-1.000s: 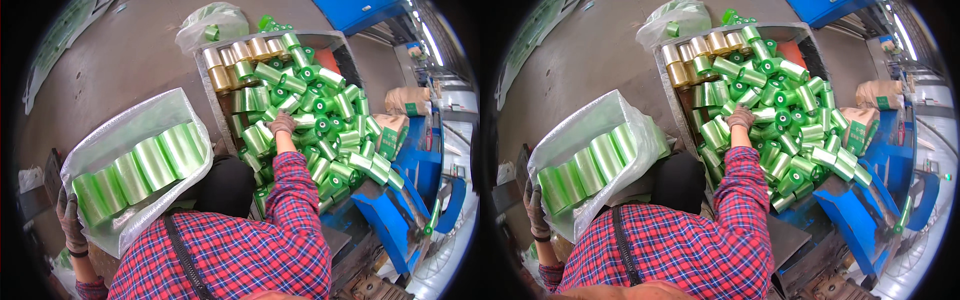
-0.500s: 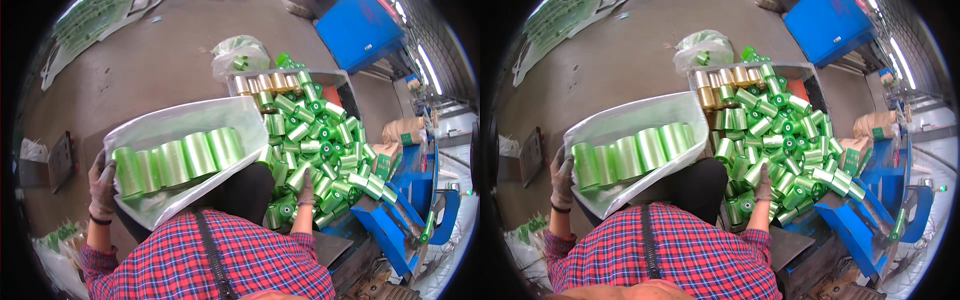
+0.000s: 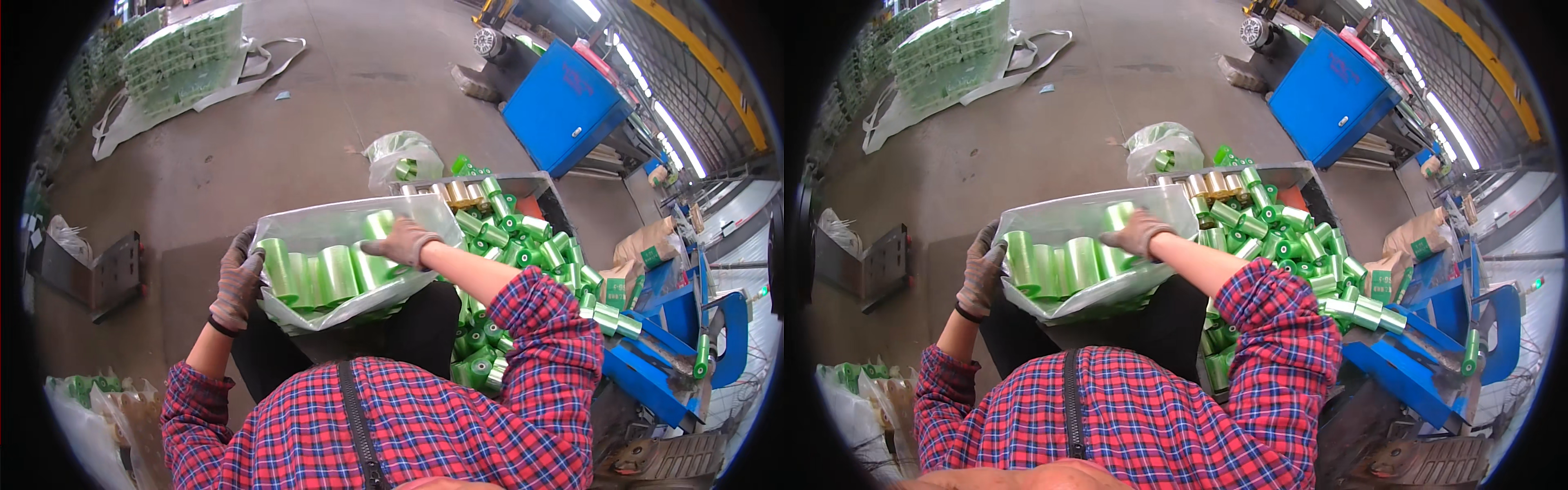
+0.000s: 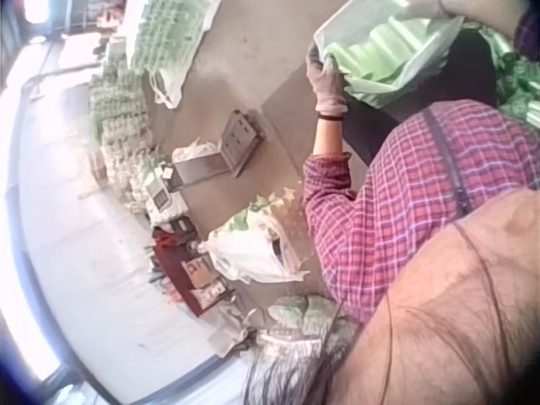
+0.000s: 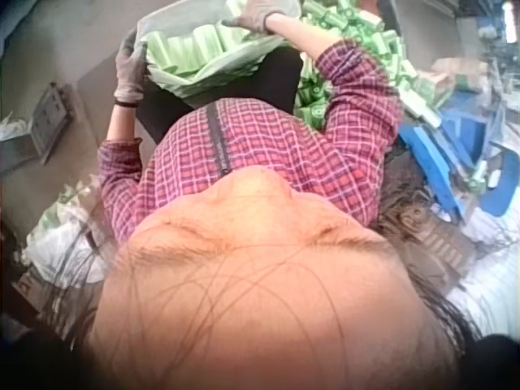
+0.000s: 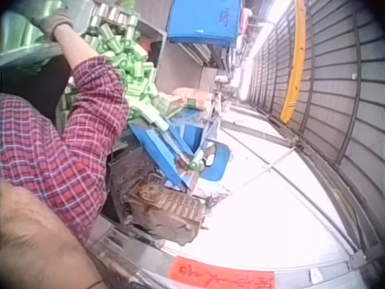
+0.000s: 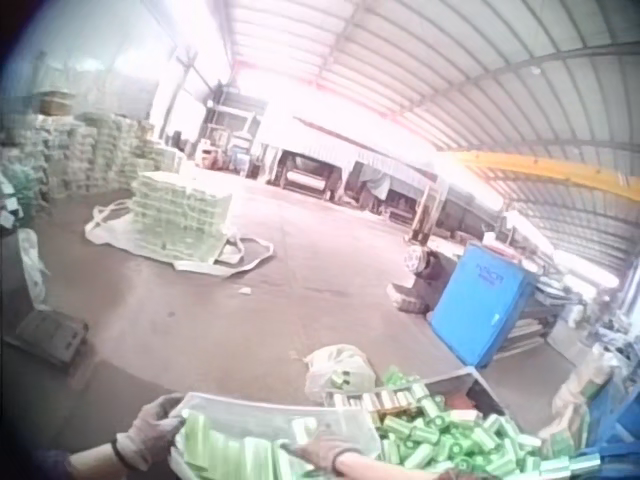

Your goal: Manually sorting and packing green industrial tape/film rolls into a large plastic bag.

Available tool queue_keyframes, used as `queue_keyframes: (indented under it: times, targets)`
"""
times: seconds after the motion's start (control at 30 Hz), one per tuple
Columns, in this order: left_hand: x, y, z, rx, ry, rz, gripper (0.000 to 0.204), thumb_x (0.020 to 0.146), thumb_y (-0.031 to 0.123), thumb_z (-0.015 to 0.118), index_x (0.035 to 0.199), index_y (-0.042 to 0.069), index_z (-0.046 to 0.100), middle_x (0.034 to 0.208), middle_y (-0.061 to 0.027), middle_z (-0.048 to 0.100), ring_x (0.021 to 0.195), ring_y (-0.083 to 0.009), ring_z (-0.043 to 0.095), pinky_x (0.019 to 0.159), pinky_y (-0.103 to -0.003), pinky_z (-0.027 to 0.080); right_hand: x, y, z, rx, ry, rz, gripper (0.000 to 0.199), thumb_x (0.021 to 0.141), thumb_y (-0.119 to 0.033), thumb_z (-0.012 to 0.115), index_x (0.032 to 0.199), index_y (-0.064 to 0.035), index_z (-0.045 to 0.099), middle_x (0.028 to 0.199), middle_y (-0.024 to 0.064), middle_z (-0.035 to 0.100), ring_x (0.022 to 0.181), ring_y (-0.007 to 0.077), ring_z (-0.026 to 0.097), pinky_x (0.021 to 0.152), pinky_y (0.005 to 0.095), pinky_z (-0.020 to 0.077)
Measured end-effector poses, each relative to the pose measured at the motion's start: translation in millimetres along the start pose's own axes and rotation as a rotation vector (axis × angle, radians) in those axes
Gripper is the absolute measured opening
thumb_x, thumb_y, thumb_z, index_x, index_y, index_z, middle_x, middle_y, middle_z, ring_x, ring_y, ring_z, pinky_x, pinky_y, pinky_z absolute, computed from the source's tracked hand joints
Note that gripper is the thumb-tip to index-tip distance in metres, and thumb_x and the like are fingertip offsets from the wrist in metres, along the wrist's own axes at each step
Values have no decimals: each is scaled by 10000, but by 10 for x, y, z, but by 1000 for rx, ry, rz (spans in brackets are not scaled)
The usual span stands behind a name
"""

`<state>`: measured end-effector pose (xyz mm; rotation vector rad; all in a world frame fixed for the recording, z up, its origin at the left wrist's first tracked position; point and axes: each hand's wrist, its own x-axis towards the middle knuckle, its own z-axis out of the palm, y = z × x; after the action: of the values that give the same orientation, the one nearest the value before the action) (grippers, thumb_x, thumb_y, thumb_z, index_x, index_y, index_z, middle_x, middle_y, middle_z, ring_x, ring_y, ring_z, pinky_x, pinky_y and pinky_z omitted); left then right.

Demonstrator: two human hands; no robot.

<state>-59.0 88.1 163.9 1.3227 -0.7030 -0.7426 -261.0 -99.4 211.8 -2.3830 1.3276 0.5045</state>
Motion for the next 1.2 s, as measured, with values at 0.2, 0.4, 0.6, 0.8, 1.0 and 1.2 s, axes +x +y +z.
queue_keyframes:
  times: [0.2,0.4,0.6,0.8,1.0,1.2]
  targets:
    - [-253,518,43,828,-76,571,444,693,-4,549,1136,16,530,792,-116,600,748,-242,597,712,-329,461,172,489,227,-306,120,153,991,747,-615,473,1281,170,187,1120,216,545,995,305,569,857,353,441]
    - [56,968,39,1369,-532,142,439,886,347,353,719,28,605,702,-202,588,693,-370,564,619,-438,430,-41,433,-84,-341,276,89,879,781,-642,399,1301,57,286,1236,214,465,1052,291,539,877,354,430]
    - [-101,734,-11,1045,-532,577,286,745,230,631,913,0,606,695,-156,589,623,-327,572,581,-392,439,125,1745,-55,427,1089,-284,406,773,-441,560,927,-72,629,844,167,629,821,326,599,727,380,463]
    - [-100,699,595,1277,-810,416,276,681,198,666,894,29,617,728,-123,595,727,-274,577,707,-367,425,420,2997,1823,550,187,642,720,693,-586,580,1124,-10,549,1182,203,512,1104,306,502,917,354,399]
    - [24,815,1250,946,-599,525,321,717,76,616,1026,5,566,993,-130,608,926,-265,585,842,-344,418,798,3235,3340,1489,69,909,607,632,-461,716,1089,-99,545,944,109,595,922,259,544,847,391,431]
    - [378,614,2663,563,-527,476,653,725,263,682,1253,0,400,1145,-218,529,1064,-260,516,883,-347,414,418,2828,1693,1865,432,-435,512,729,-354,682,1098,-59,487,945,106,574,844,250,578,770,402,466]
